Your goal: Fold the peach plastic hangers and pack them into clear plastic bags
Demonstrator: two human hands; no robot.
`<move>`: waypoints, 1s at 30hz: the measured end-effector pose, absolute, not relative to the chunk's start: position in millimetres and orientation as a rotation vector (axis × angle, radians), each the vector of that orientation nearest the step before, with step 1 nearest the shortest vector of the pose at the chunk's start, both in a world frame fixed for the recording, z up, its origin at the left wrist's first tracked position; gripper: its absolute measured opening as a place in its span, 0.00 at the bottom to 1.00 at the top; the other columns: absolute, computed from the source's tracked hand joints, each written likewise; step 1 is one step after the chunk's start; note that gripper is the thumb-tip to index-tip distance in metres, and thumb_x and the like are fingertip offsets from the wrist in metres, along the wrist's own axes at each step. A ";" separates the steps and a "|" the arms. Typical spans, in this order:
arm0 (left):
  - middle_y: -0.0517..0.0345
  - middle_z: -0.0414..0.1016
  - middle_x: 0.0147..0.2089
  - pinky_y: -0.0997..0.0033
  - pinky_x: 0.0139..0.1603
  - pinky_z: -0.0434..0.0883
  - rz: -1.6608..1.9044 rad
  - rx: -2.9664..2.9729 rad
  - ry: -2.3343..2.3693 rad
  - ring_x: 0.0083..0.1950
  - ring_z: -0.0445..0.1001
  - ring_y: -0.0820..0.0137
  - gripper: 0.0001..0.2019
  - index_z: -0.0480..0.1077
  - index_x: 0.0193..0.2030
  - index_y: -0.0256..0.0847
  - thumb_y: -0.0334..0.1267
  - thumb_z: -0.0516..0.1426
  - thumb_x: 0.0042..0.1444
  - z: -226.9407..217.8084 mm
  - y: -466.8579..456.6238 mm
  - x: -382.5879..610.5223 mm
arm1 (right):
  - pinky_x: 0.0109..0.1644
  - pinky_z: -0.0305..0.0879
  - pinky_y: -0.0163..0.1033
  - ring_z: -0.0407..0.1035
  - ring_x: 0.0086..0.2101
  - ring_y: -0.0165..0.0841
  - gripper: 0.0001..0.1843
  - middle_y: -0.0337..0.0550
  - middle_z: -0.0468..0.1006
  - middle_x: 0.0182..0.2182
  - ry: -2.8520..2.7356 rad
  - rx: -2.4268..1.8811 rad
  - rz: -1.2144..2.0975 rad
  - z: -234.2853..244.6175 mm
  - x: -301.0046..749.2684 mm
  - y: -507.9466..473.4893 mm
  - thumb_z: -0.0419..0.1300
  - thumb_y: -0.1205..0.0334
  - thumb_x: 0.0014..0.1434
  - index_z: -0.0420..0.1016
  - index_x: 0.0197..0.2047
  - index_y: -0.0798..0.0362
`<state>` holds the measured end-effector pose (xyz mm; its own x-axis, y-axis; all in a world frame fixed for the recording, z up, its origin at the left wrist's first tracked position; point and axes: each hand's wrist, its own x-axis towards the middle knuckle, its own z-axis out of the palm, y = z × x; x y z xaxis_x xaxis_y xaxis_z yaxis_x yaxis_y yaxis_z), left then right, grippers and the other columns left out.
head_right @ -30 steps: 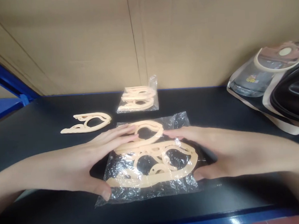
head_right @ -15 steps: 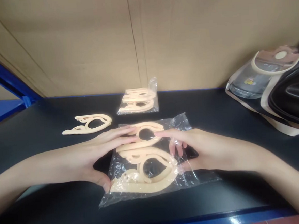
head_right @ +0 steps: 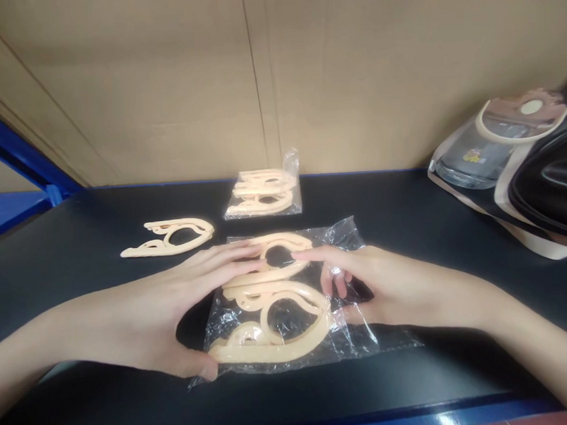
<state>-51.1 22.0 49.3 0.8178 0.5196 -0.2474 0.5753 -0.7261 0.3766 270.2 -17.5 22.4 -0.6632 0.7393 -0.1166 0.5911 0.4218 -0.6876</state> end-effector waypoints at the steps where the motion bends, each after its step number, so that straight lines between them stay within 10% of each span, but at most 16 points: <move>1: 0.54 0.37 0.78 0.44 0.73 0.51 -0.166 2.566 0.807 0.77 0.37 0.51 0.50 0.45 0.75 0.49 0.55 0.65 0.50 49.7 21.5 -50.7 | 0.46 0.69 0.39 0.72 0.39 0.31 0.42 0.35 0.77 0.43 -2.470 -1.175 1.068 22.4 269.7 -17.3 0.64 0.52 0.61 0.47 0.72 0.32; 10: 0.56 0.40 0.77 0.46 0.73 0.52 -0.117 2.592 0.759 0.77 0.38 0.53 0.48 0.46 0.75 0.51 0.41 0.63 0.48 47.2 18.1 -48.9 | 0.44 0.71 0.39 0.72 0.37 0.32 0.43 0.35 0.78 0.40 -2.451 -1.139 1.056 19.4 265.7 -15.2 0.65 0.54 0.59 0.50 0.72 0.34; 20: 0.56 0.32 0.78 0.42 0.73 0.49 -0.019 2.563 0.850 0.77 0.35 0.50 0.52 0.35 0.76 0.58 0.58 0.64 0.54 59.1 36.8 -71.1 | 0.42 0.70 0.37 0.73 0.36 0.31 0.39 0.35 0.77 0.39 -2.485 -1.173 0.949 21.1 269.2 -16.0 0.63 0.55 0.62 0.49 0.71 0.35; 30: 0.60 0.47 0.76 0.37 0.70 0.52 -0.068 2.560 1.532 0.74 0.48 0.45 0.41 0.47 0.74 0.51 0.60 0.56 0.58 59.4 90.2 -148.2 | 0.38 0.69 0.40 0.73 0.32 0.32 0.35 0.35 0.77 0.38 -2.447 -1.547 0.325 17.5 289.1 -5.3 0.54 0.48 0.66 0.47 0.72 0.34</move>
<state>-148.2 90.2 59.4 0.4748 0.8719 -0.1195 0.8791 -0.4635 0.1110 289.1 -5.3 17.5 -0.4172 0.9059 0.0733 0.8552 0.4186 -0.3056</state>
